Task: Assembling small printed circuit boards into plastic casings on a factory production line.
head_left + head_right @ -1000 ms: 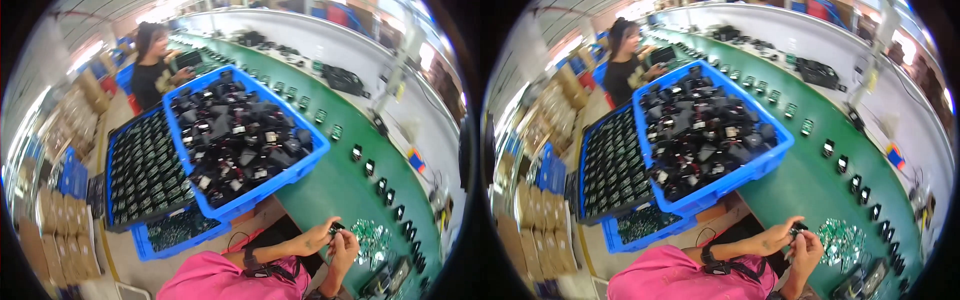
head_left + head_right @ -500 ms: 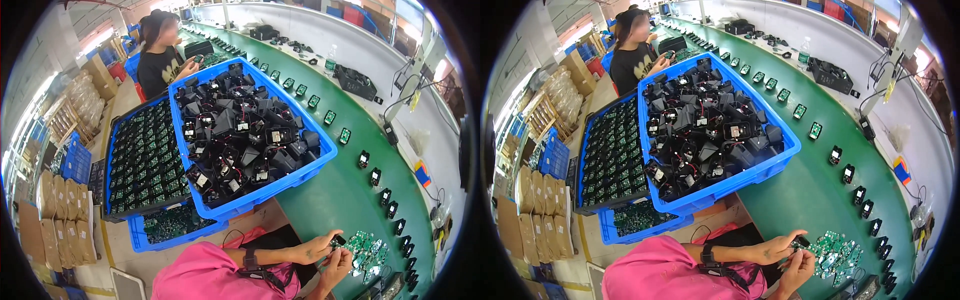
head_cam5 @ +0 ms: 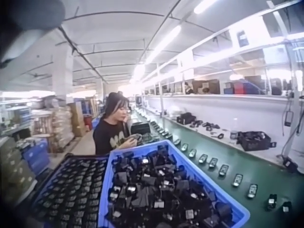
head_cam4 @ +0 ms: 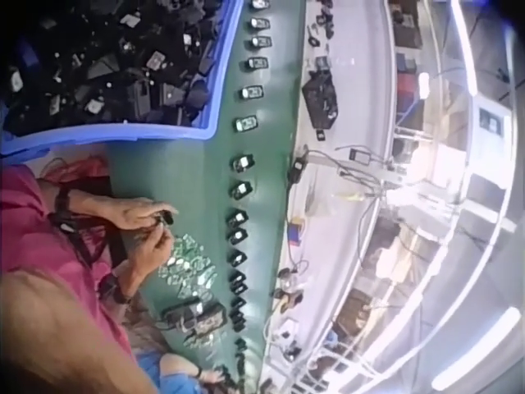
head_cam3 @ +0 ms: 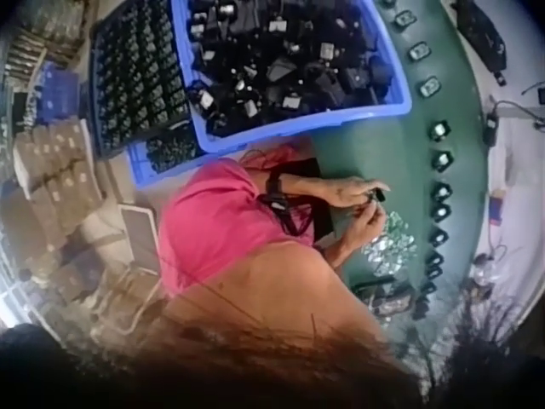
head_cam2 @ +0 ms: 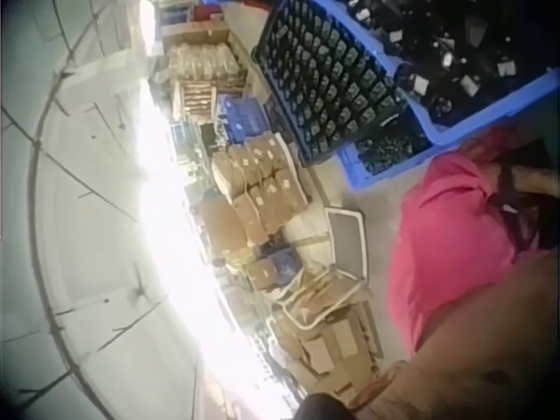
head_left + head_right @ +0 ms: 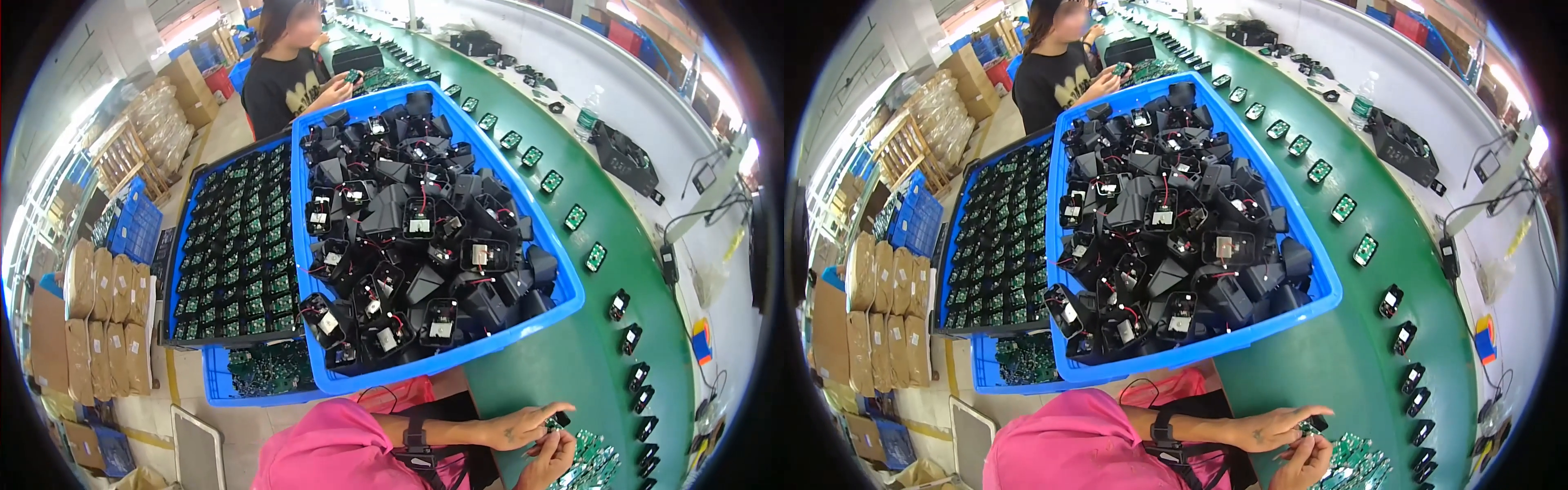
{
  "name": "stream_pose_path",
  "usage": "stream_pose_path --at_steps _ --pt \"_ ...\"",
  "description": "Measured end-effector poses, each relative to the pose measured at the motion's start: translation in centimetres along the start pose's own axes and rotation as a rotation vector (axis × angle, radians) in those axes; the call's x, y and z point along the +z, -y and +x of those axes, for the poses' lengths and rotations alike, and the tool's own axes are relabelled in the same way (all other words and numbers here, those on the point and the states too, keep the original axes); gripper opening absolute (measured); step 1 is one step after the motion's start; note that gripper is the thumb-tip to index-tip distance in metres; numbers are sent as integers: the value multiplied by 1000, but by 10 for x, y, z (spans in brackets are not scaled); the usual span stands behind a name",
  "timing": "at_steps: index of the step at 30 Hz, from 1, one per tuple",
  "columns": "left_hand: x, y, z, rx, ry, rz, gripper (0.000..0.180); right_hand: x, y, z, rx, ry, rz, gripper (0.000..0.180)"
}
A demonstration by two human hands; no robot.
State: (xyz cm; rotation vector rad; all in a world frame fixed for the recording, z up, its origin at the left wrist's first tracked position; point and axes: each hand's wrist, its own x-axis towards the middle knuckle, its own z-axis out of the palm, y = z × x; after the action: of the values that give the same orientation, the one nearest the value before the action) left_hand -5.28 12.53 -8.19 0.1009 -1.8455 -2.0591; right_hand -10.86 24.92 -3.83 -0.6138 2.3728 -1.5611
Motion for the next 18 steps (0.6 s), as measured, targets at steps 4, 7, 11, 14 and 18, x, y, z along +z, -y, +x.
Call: stream_pose_path --at_steps 4,7,11,14,18 --pt "-8 13 5 -18 43 -50 49 6 -8 10 27 -5 -32 19" --pt "-14 19 5 0 13 -103 44 13 -8 16 -12 9 -174 20" --pt "-18 10 8 24 -66 -114 43 22 10 22 -25 8 -245 22" --pt "-19 12 11 -15 -33 -158 42 17 11 22 61 25 -333 25" --pt "-4 35 17 112 -274 -3 40 27 -7 26 -140 -71 -232 17"
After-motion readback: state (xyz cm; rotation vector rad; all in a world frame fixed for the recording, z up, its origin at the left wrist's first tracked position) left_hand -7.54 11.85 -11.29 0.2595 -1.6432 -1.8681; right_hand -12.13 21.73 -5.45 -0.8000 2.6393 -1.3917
